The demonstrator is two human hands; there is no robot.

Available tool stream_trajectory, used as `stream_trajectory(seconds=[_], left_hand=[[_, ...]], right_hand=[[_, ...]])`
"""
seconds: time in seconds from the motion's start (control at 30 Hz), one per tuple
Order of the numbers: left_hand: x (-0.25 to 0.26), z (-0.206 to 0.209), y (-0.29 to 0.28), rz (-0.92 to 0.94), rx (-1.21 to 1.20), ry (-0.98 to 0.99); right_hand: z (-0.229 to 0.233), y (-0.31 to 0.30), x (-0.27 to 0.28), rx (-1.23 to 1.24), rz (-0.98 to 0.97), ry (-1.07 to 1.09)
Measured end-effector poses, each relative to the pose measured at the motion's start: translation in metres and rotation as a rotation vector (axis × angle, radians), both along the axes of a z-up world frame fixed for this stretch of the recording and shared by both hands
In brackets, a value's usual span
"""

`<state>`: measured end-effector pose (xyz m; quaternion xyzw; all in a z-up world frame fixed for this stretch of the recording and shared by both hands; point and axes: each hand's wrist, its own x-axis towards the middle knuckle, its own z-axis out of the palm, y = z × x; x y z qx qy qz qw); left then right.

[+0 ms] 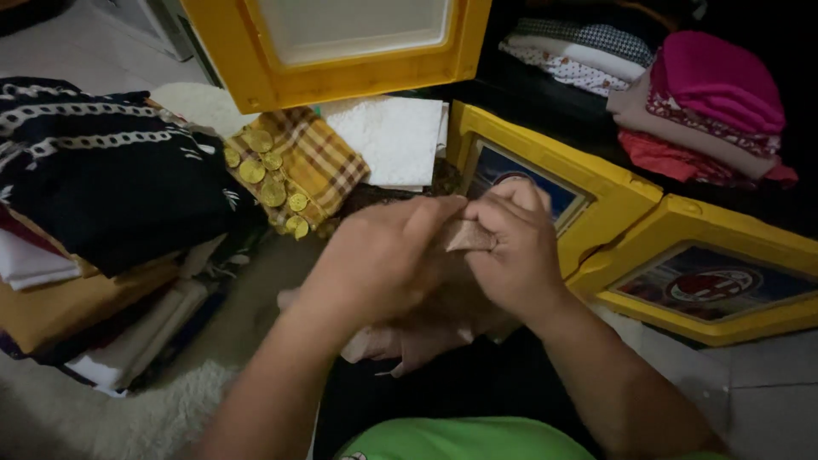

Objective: Folding and organizing various items of clothing into a yellow plastic storage cabinet

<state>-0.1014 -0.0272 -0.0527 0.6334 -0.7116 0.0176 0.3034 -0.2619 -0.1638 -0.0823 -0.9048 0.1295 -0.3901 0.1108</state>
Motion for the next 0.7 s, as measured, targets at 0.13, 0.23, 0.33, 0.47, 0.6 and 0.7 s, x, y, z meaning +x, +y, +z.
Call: stream_trajectory(seconds=[0.13, 0.23, 0.33, 0.47, 0.6, 0.7], left_hand=[[0.014, -0.007, -0.01, -0.113, -0.143, -0.011], [0.019, 0.003, -0.009, -0.119, -0.149, -0.075], [0.03, 0.015, -0.007, -0.084, -0.183, -0.115], [0.05, 0.03, 0.007, -0.037, -0.319, -0.082], [0.073, 0.068, 0.037, 0.147, -0.458, -0.144], [0.086, 0.097, 0.043, 0.22, -0.418, -0.041]], right_hand=[[-0.039, -0.009, 0.001, 0.303, 0.114, -0.147], [-0.067, -0.017, 0.001, 0.707, 0.29, -0.181], [-0.11, -0.029, 0.003, 0.845, 0.238, -0.026], [-0.182, -0.055, 0.002, 0.698, 0.089, 0.34], [-0.197, -0.071, -0.009, 0.761, 0.006, 0.441], [-0.229, -0.114, -0.04, 0.779, 0.213, 0.463]])
